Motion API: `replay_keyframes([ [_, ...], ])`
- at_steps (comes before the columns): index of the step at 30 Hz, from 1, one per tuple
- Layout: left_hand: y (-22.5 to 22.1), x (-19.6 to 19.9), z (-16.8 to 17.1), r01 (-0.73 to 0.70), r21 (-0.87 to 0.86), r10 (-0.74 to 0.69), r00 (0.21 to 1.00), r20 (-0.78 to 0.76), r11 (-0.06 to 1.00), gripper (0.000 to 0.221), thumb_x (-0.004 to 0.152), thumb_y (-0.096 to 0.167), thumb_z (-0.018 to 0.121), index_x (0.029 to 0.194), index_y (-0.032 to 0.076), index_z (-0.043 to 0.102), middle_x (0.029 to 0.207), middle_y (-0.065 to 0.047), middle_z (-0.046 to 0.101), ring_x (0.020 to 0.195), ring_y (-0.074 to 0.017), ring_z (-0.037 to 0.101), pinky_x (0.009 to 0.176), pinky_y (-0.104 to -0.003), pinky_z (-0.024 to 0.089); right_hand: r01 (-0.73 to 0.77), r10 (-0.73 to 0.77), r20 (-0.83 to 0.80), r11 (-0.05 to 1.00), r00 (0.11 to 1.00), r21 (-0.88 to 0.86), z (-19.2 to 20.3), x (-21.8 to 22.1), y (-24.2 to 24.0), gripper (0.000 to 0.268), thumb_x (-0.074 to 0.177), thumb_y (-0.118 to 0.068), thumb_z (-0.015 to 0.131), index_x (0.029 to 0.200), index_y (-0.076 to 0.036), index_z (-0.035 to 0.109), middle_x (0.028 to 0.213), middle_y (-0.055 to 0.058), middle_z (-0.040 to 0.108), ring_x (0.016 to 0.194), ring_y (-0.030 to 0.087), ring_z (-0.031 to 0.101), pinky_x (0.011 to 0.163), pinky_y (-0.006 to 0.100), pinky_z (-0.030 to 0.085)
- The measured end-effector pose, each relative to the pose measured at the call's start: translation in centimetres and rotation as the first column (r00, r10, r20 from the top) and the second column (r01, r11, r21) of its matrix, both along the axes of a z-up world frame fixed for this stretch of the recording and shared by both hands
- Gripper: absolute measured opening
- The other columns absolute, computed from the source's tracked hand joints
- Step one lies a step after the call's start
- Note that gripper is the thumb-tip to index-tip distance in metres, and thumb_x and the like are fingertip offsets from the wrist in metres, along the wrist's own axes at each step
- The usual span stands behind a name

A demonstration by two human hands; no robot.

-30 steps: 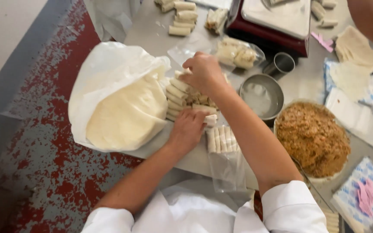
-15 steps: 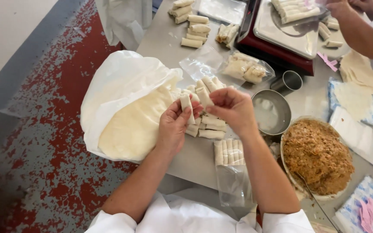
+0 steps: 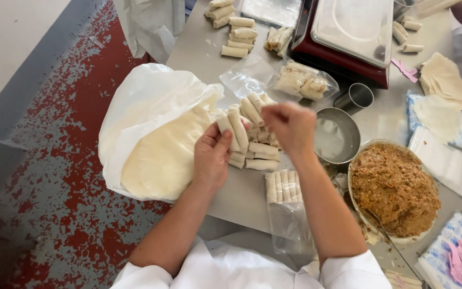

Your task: Manually packaging spring rolls by grouping them and placing them into plastic bags on a stainless steel production table.

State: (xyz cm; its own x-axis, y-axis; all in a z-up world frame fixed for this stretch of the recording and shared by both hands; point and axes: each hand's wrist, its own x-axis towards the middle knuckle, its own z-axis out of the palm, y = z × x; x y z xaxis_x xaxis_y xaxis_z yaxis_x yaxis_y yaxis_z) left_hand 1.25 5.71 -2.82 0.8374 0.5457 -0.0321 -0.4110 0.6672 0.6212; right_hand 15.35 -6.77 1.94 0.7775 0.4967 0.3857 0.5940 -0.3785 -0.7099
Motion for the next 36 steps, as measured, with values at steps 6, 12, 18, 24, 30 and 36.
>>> replay_keyframes([
  [6,1.7,-0.6,1.4,-0.052,-0.012,0.052,0.999,-0.012,0.999,0.04,0.103,0.007,0.063,0.141,-0.003,0.056,0.129,-0.025,0.071,0.119,-0.0363,0.071,0.1,-0.042,0.062,0.084,-0.098,-0.001,0.855,0.995,-0.512,-1.6,6.3,3.8,0.038,0.071,-0.042,0.088,0.1,-0.018,0.083,0.082,0.007,0.077,0.091,0.034,0.076,0.089,0.047,0.062],
  [12,1.4,0.1,0.3,-0.036,-0.04,0.036,0.999,0.006,0.999,0.041,0.102,0.004,0.064,0.141,-0.005,0.056,0.129,-0.026,0.07,0.119,-0.0394,0.07,0.101,-0.045,0.061,-0.011,-0.034,-0.171,0.967,0.985,-0.254,-1.8,7.0,0.3,0.024,0.073,-0.034,0.089,0.093,-0.022,0.083,0.066,0.003,0.069,0.07,0.02,0.07,0.072,0.039,0.055],
  [18,-1.1,1.0,1.1,0.052,-0.07,-0.05,0.998,0.027,0.996,0.038,0.1,0.004,0.067,0.138,0.001,0.06,0.123,-0.017,0.073,0.115,-0.0301,0.073,0.097,-0.04,0.062,-0.055,0.147,-0.405,0.972,0.902,0.23,2.0,0.0,-1.4,0.026,0.081,-0.007,0.091,0.101,-0.004,0.074,0.076,0.007,0.073,0.067,0.008,0.064,0.064,0.021,0.055],
  [24,-1.7,0.7,1.1,0.052,-0.076,-0.052,0.999,-0.01,0.996,0.038,0.1,0.004,0.067,0.138,0.004,0.06,0.127,-0.012,0.072,0.114,-0.0248,0.073,0.098,-0.037,0.062,-0.039,0.235,-0.463,0.918,0.855,0.394,1.4,-3.3,-2.0,0.025,0.079,0.001,0.091,0.1,0.002,0.079,0.09,0.012,0.078,0.079,0.009,0.072,0.074,0.024,0.062],
  [30,-2.2,0.1,2.6,0.079,-0.121,-0.073,0.996,0.057,0.989,0.037,0.101,0.004,0.066,0.137,0.004,0.061,0.125,-0.013,0.073,0.117,-0.0262,0.072,0.099,-0.037,0.062,0.008,0.137,-0.301,0.901,0.944,0.434,1.8,-3.6,-2.1,0.031,0.079,-0.001,0.094,0.105,0.003,0.078,0.085,0.012,0.075,0.076,0.012,0.071,0.072,0.024,0.061],
  [36,-1.8,1.7,-3.1,0.077,-0.111,-0.071,0.996,0.054,0.991,0.038,0.101,0.003,0.066,0.139,0.003,0.061,0.127,-0.017,0.073,0.113,-0.0293,0.073,0.097,-0.042,0.063,-0.083,0.149,-0.158,0.929,0.976,0.362,0.7,-4.9,-1.5,0.03,0.079,-0.003,0.093,0.107,-0.006,0.083,0.089,0.006,0.078,0.079,0.007,0.072,0.075,0.021,0.062],
])
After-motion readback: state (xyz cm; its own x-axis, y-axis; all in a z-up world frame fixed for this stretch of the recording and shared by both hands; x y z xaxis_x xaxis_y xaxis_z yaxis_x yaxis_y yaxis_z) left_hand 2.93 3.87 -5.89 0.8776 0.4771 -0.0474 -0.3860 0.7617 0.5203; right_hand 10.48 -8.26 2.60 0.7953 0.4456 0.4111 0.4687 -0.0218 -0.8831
